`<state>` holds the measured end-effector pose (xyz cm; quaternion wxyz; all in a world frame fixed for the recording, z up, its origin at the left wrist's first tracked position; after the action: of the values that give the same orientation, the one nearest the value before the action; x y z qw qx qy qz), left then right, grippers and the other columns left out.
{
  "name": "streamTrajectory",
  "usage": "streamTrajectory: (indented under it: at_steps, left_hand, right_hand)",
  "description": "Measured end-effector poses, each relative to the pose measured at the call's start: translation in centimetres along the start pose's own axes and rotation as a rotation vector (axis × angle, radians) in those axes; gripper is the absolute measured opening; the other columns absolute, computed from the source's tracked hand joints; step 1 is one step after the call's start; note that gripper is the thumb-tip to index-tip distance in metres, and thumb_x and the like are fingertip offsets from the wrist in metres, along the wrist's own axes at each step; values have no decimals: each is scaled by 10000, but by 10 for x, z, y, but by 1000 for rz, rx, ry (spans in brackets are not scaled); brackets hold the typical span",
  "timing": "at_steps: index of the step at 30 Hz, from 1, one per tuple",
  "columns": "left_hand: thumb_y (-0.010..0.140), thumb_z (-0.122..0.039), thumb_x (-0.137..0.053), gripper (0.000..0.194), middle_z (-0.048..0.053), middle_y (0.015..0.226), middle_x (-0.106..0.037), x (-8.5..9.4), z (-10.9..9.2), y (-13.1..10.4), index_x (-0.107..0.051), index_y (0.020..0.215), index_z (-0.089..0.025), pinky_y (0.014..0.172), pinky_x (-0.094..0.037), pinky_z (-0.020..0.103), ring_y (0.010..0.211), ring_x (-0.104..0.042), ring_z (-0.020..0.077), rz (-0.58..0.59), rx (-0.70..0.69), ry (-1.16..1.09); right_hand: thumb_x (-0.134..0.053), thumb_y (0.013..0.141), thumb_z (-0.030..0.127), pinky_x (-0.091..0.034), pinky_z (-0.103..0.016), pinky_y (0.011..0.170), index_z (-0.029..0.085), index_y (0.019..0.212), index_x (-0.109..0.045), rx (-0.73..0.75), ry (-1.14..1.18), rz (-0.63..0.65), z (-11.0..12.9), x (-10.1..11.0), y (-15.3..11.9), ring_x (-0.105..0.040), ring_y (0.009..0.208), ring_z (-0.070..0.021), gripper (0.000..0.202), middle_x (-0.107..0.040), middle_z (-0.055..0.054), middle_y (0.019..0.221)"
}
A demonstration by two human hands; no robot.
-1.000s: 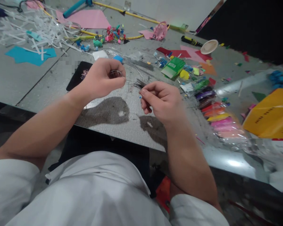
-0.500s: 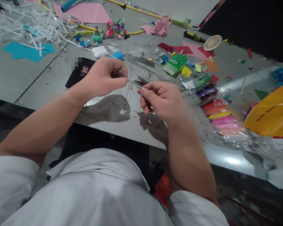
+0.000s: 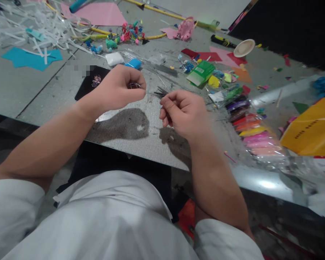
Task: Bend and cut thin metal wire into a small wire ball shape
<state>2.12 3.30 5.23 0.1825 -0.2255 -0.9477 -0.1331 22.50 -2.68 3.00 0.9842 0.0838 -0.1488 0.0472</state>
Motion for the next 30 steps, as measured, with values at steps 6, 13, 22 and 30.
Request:
streamTrajectory:
  at_steps: [6,13,22,30]
  left_hand:
    - [1002,52,-639,312,-46,714,-504,0,5,-1,-710,821,-192,701,-261,351,727,-388,102,11,33,-76]
    - [968,-80,-742,188,7,784,-566,3,11,-1,-743,816,-191,744,-311,365,753,-489,144,24,39,-94]
    - [1005,-93,-767,239,-17,706,-486,1,10,-1,-716,827,-245,696,-267,401,742,-353,166,10,34,-115]
    - [987,-126,-793,178,12,772,-577,3,14,1,-747,832,-202,709,-310,378,731,-468,152,63,33,-125]
  right_hand:
    - [-991,1073,691,-463,-256,486,300,886,-727,-14,75,-49,4,-2,-2,-594,473,-106,508,-718,57,658]
    - [-1068,972,729,-427,-259,457,300,851,-771,-48,128,-49,9,-2,-4,-583,463,-119,536,-726,45,637]
    - [-1052,1003,620,-467,-236,463,284,848,-754,-87,195,-50,7,-7,-4,-562,450,-95,475,-708,52,629]
    - [-1113,930,614,-415,-254,428,269,829,-805,-60,203,-39,11,-3,-5,-515,419,-104,474,-696,50,593]
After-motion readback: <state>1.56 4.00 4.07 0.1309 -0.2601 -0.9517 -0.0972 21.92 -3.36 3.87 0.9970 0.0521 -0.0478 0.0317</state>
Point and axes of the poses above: each hand's wrist, its own y-axis towards the middle knuckle, its own x-axis out of the back of the hand, z = x × y, the point moved 7 cm from there along y, towards the middle knuckle
